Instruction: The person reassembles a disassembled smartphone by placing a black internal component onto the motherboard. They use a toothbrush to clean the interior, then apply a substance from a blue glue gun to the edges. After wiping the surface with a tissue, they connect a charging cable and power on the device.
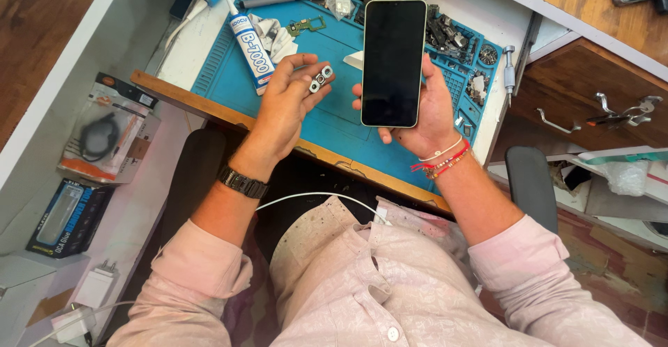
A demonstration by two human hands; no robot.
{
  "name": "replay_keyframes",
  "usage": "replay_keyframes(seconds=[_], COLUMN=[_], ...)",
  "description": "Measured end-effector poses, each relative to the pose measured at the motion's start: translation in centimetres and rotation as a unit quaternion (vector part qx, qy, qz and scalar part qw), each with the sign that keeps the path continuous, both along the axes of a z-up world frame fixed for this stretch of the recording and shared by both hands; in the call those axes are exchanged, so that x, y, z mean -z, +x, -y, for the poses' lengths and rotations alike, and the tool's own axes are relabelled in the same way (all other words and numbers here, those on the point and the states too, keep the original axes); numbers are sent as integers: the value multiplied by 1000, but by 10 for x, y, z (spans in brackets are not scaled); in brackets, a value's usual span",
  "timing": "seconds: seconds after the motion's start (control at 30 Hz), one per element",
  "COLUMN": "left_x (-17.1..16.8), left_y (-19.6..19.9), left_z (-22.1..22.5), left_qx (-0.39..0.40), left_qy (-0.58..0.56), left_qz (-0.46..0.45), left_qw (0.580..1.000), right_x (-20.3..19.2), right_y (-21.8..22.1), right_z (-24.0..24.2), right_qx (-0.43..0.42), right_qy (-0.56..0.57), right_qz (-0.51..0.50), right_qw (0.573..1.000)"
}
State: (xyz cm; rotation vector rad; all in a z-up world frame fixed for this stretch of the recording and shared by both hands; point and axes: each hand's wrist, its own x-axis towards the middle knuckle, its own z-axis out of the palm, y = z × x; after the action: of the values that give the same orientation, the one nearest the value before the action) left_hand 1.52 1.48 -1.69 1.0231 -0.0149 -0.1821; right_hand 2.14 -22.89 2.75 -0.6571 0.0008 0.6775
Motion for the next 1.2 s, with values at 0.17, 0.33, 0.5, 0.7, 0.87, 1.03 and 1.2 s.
replay_keyframes(seconds=[0.17, 0.33, 0.5, 0.7, 0.87, 1.03, 1.2], left_x=[6, 0, -31, -56, -44, -34, -46], left_y=[2, -2, -25, -71, -119, -124, -109], left_z=[1, 3, 14, 19, 50, 58, 47], left_qx=[-35, -26, -124, 144, 196, 199, 222], left_qy=[107, 126, 319, 429, 548, 579, 465], left_qz=[59, 135, 242, 384, 478, 474, 358], left_qw=[992, 982, 908, 805, 658, 633, 779], right_x=[3, 3, 7, 9, 9, 8, 8], right_y=[-2, -2, 1, 6, 6, 2, 3], right_z=[-2, -2, 1, 12, 13, 10, 12], right_qx=[13, 10, 6, 18, 14, 9, 8], right_qy=[-9, -17, -23, -27, -35, -45, -31], right_qz=[6, -6, 1, 34, 41, 48, 44], right_qw=[1000, 1000, 1000, 999, 998, 998, 999])
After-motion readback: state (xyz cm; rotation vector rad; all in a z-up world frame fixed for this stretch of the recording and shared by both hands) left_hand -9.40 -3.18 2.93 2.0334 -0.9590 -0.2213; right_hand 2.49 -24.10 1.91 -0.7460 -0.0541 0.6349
